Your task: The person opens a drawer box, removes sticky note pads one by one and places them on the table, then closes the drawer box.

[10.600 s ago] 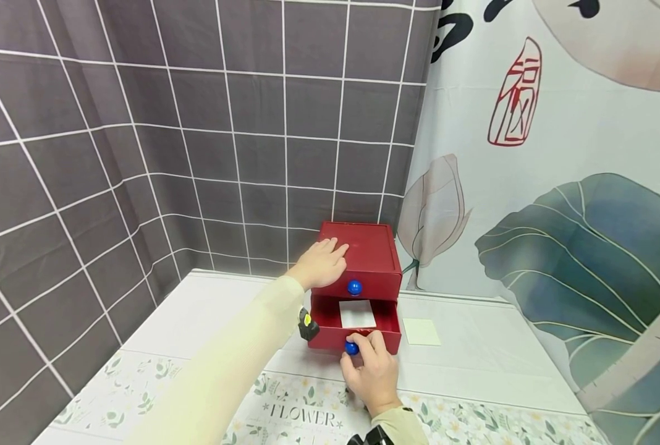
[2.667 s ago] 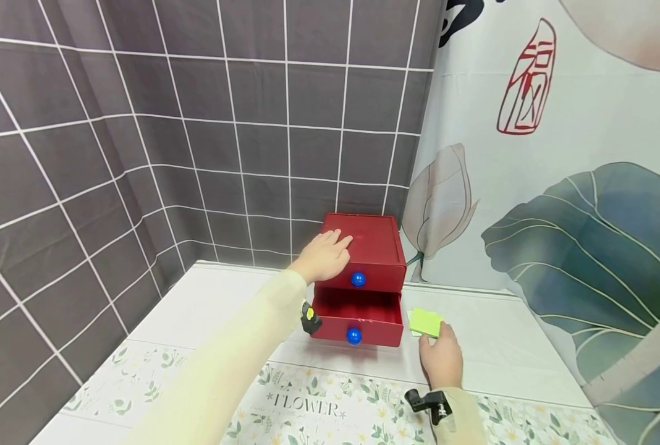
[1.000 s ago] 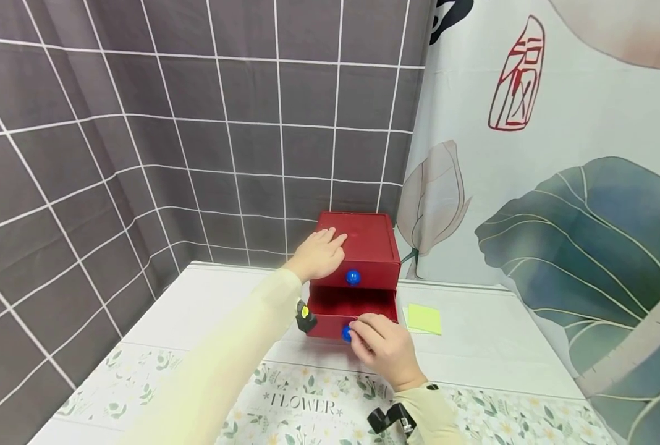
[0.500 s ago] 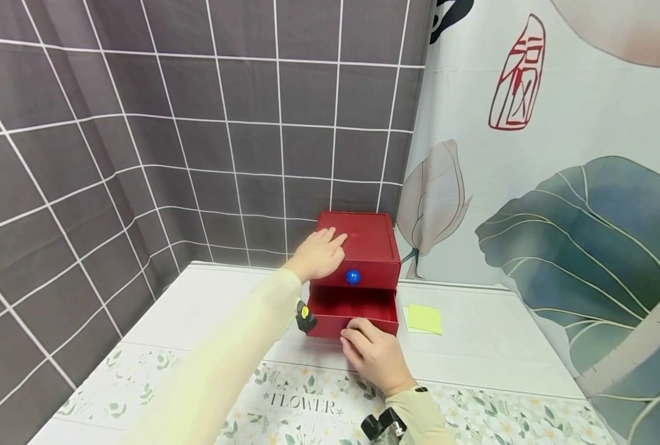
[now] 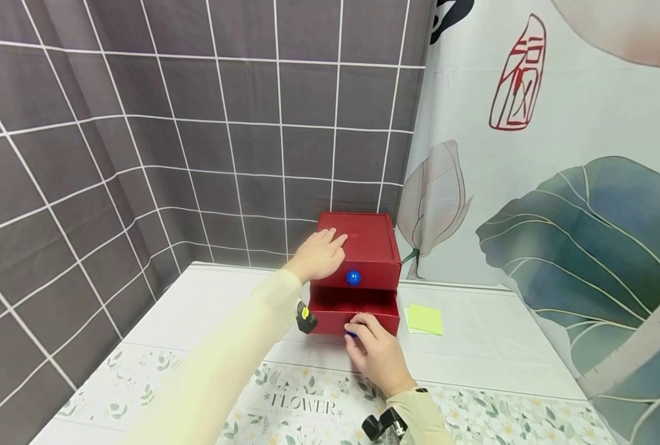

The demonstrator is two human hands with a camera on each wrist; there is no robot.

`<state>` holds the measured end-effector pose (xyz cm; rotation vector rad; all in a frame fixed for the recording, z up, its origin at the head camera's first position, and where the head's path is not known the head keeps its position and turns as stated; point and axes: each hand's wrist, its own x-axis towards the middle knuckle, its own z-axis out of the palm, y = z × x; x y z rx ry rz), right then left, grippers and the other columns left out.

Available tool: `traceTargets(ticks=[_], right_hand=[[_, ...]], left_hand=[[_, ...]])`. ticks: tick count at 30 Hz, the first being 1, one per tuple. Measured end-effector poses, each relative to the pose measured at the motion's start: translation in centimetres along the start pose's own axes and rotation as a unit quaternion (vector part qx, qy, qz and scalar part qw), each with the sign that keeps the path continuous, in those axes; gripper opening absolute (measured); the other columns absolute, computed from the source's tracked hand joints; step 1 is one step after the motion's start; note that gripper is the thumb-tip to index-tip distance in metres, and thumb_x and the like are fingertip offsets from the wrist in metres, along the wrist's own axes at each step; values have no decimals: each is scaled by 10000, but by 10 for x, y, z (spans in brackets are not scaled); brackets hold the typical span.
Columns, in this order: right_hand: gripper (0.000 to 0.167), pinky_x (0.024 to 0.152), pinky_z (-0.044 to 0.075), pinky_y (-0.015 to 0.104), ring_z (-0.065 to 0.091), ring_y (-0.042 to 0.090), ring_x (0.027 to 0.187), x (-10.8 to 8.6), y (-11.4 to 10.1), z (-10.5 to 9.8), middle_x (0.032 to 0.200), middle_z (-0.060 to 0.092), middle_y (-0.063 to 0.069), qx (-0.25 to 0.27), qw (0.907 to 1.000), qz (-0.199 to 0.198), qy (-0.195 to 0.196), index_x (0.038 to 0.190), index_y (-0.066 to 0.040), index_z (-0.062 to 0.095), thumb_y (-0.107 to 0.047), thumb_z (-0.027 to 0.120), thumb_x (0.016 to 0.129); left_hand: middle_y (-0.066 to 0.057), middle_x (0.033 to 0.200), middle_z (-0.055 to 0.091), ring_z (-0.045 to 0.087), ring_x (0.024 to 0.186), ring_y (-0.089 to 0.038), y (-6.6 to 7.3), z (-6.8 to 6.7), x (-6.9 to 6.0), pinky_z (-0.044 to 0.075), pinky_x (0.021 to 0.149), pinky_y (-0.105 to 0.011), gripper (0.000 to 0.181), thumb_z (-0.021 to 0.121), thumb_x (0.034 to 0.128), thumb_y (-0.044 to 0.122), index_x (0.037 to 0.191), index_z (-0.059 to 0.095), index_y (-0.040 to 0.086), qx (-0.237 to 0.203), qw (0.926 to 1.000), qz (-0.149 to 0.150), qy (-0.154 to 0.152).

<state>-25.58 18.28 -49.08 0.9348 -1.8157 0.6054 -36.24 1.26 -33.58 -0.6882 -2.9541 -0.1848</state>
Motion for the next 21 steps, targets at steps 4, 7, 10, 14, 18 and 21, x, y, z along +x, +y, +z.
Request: traceTargets(ticks=[4,7,10,14,18,21], right_hand=[[249,876,550,206,682,219,945,-2,2,1,1080,665,91,-63,9999,144,-53,1042,-50,730,-228,563,994],[276,948,511,182,679,222,983,-3,3,1,1116,665,95,-33,9995,268,-137,1090,-39,732,-232,560,996],[299,980,482,162,672,223,1015,-5,4,1,1152,660,99,-29,9988,413,-253,1137,-26,732,-226,567,988],[328,1007,472,181,655,232,1086,-8,5,2,1226,649,95,-211,9961,690,-515,1216,-50,719,-175,644,923],[463,965,535,311,632,228,1160,-8,3,1,1309,623,74,-477,9891,1086,-869,1302,-96,686,-115,729,842],[520,919,559,405,620,233,1182,-8,3,3,1334,609,72,-615,9851,1258,-995,1332,-105,668,-102,759,819]], left_hand=[[-101,1654,280,223,1534,-275,0,0,0,114,1259,-382,586,263,1039,380,1592,352,208,15,10000,14,11],[-101,1652,286,228,1533,-273,-1,1,1,116,1258,-379,586,255,1038,378,1589,358,208,29,10000,23,39],[-103,1651,287,230,1532,-273,-1,2,1,116,1258,-378,588,252,1037,379,1589,359,206,30,10000,24,50],[-104,1653,281,226,1533,-275,-2,3,2,114,1259,-384,590,255,1037,383,1591,353,204,27,10000,20,25],[-106,1651,286,229,1532,-277,-3,4,2,119,1258,-388,589,253,1038,383,1589,358,203,21,10000,42,47],[-107,1649,289,232,1531,-278,-1,3,1,120,1258,-389,585,253,1042,381,1587,363,200,7,10000,56,57]])
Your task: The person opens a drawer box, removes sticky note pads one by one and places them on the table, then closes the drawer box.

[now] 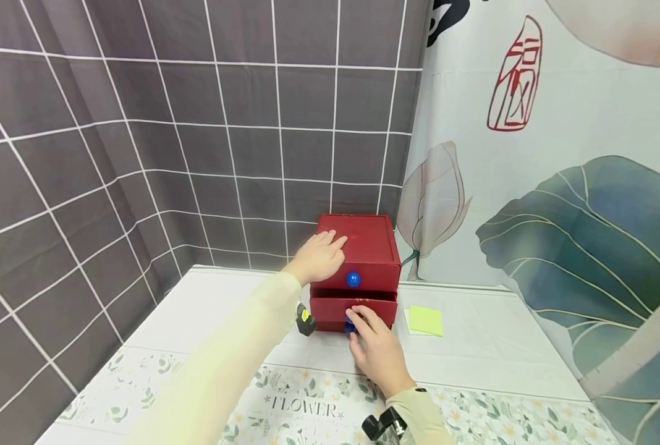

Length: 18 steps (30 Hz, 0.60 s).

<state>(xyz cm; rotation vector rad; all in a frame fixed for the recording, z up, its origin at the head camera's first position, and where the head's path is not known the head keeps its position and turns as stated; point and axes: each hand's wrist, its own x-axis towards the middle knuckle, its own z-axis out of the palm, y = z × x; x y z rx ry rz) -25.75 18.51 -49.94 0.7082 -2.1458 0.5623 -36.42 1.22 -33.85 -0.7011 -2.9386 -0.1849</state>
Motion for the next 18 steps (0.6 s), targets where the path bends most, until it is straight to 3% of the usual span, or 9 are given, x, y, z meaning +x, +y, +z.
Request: traceTargets(ticks=[18], right_hand=[[703,966,530,490,592,330,1168,3,3,7,1444,524,122,-140,9990,237,-347,1451,-75,553,-96,780,786]], left_hand=[[-104,1651,287,231,1532,-271,1,0,-1,126,1258,-388,587,265,1040,382,1589,356,194,44,10000,-7,12]])
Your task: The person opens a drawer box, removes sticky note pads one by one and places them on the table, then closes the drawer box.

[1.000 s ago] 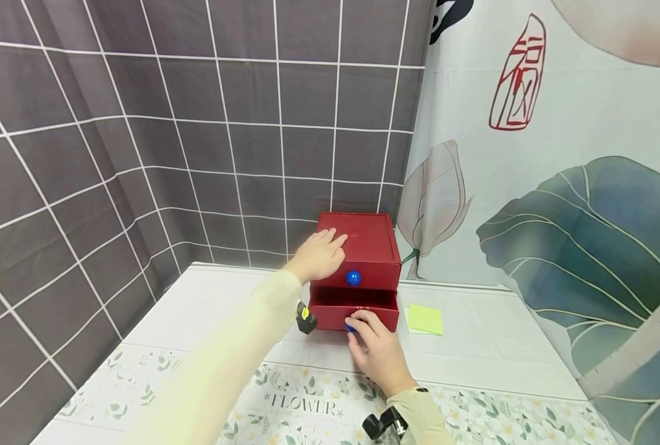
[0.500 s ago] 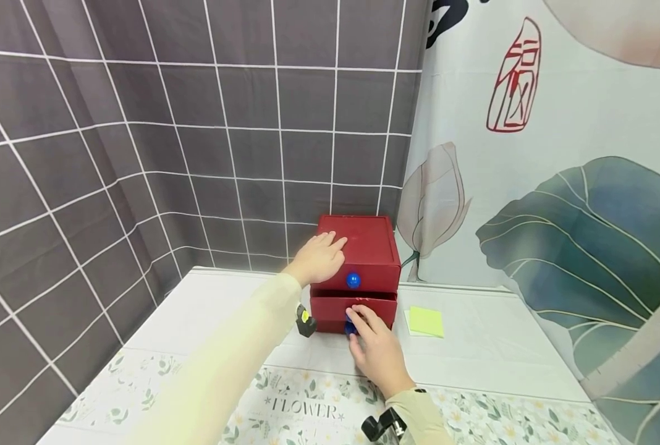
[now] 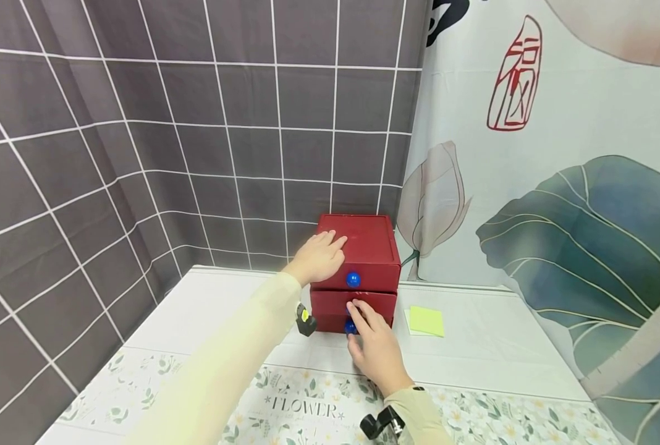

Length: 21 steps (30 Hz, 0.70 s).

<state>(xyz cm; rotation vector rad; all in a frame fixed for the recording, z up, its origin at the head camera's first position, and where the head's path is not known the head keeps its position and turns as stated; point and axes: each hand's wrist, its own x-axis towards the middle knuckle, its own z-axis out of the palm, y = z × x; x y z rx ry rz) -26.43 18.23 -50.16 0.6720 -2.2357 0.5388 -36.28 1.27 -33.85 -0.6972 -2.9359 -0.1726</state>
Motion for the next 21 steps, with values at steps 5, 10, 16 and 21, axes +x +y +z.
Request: traceTargets(ticks=[5,10,16,21], right_hand=[[730,1003,506,515,567,338,1224,0,0,0,1471,505,122,-22,9998,108,-174,1479,-75,519,-111,763,791],[742,1015,497,529,553,342,1253,1,-2,-1,1489,492,120,-26,9994,183,-289,1496,-76,496,-126,747,799],[761,1003,498,554,547,357,1253,2,-3,-1,1504,476,126,-36,9991,243,-359,1504,-68,482,-123,753,795],[770,976,504,571,541,376,1239,1,-5,2,1503,470,139,-247,9988,281,-302,1502,-62,481,-122,767,790]], left_hand=[[-105,1650,290,235,1531,-273,-1,1,0,131,1257,-391,590,270,1036,382,1588,359,194,-17,10000,-7,21],[-104,1649,293,236,1530,-275,-1,1,-1,132,1257,-393,590,274,1036,381,1588,359,191,-22,10000,-17,25],[-100,1651,288,231,1532,-269,1,0,-1,121,1259,-387,587,278,1039,381,1589,357,193,-36,10000,-31,15],[-100,1651,290,230,1533,-266,1,0,0,121,1258,-384,584,273,1042,380,1588,359,194,-6,10000,-30,27]])
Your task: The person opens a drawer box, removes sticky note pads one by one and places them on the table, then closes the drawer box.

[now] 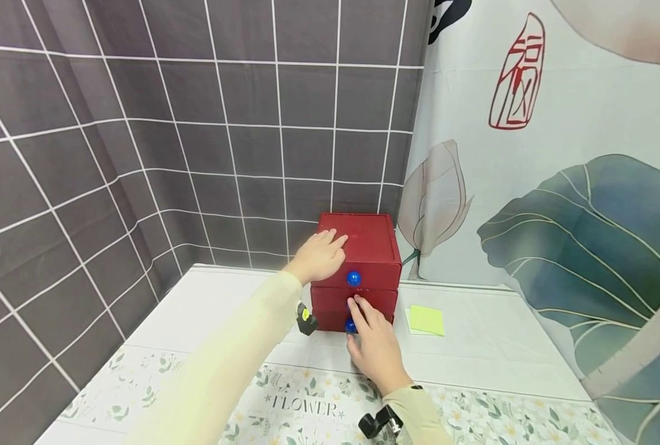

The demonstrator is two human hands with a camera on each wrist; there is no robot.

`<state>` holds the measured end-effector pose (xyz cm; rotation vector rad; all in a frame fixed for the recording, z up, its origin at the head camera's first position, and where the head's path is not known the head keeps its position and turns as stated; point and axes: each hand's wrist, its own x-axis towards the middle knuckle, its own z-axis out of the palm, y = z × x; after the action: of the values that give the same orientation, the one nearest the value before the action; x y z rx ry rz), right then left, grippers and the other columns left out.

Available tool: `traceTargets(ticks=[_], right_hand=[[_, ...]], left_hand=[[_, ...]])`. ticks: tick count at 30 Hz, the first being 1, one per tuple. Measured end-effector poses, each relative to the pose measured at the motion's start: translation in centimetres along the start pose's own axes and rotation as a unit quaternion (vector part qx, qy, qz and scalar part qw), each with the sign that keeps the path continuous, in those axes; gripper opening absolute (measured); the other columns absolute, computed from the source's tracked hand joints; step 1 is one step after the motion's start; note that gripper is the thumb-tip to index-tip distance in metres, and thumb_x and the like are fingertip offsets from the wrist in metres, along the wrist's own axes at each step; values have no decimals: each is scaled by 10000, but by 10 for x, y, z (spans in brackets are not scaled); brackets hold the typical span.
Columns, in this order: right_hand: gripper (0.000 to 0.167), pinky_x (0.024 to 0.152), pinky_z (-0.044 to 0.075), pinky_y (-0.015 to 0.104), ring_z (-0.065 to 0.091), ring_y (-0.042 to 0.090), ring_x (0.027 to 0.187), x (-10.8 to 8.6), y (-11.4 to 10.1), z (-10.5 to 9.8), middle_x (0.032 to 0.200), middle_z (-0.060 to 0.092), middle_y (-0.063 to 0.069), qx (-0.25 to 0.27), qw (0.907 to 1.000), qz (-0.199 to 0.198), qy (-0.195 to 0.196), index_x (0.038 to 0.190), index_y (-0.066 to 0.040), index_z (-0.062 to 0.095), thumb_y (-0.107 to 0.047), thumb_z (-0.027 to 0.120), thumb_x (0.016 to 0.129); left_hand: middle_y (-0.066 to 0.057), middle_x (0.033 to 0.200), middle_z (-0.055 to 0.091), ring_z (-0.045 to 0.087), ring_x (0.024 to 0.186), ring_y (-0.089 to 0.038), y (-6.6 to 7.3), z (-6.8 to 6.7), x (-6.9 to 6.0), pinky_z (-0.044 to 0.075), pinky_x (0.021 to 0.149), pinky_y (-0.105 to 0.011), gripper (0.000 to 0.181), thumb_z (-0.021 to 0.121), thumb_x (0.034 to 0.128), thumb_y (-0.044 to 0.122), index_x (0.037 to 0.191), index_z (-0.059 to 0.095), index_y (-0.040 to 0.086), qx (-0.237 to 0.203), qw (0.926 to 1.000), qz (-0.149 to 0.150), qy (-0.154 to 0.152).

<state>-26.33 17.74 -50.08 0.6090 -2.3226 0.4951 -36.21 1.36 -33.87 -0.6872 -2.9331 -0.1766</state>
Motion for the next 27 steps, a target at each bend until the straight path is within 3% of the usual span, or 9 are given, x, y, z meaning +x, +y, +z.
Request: traceTargets(ticks=[7,11,21,27], right_hand=[[787,921,517,611,516,408,1254,-2,-7,2,1491,448,178,-264,9995,175,45,1513,-79,466,-160,776,794],[797,952,504,609,500,404,1271,-3,-6,4,1482,439,190,-260,9994,237,8,1526,-103,452,-163,780,801],[789,963,517,581,529,410,1221,-2,-3,2,1453,449,212,-94,9999,96,16,1522,-116,462,-167,789,806],[605,893,576,488,602,325,1105,-3,-2,2,1329,517,175,246,9988,222,356,1391,-116,573,-130,772,820]], left_hand=[[-105,1651,287,228,1534,-270,1,-1,-1,130,1257,-396,583,287,1043,380,1588,359,189,-22,10000,-6,-13],[-105,1651,288,229,1533,-271,1,-1,-2,134,1257,-400,584,290,1042,383,1589,358,189,-15,10000,-11,-5],[-103,1650,291,232,1532,-270,0,-3,-4,124,1258,-390,586,293,1040,385,1588,360,186,-57,10000,5,37],[-98,1653,284,225,1534,-269,0,-4,-3,113,1259,-384,588,296,1039,384,1590,353,189,-72,10000,-2,-20]])
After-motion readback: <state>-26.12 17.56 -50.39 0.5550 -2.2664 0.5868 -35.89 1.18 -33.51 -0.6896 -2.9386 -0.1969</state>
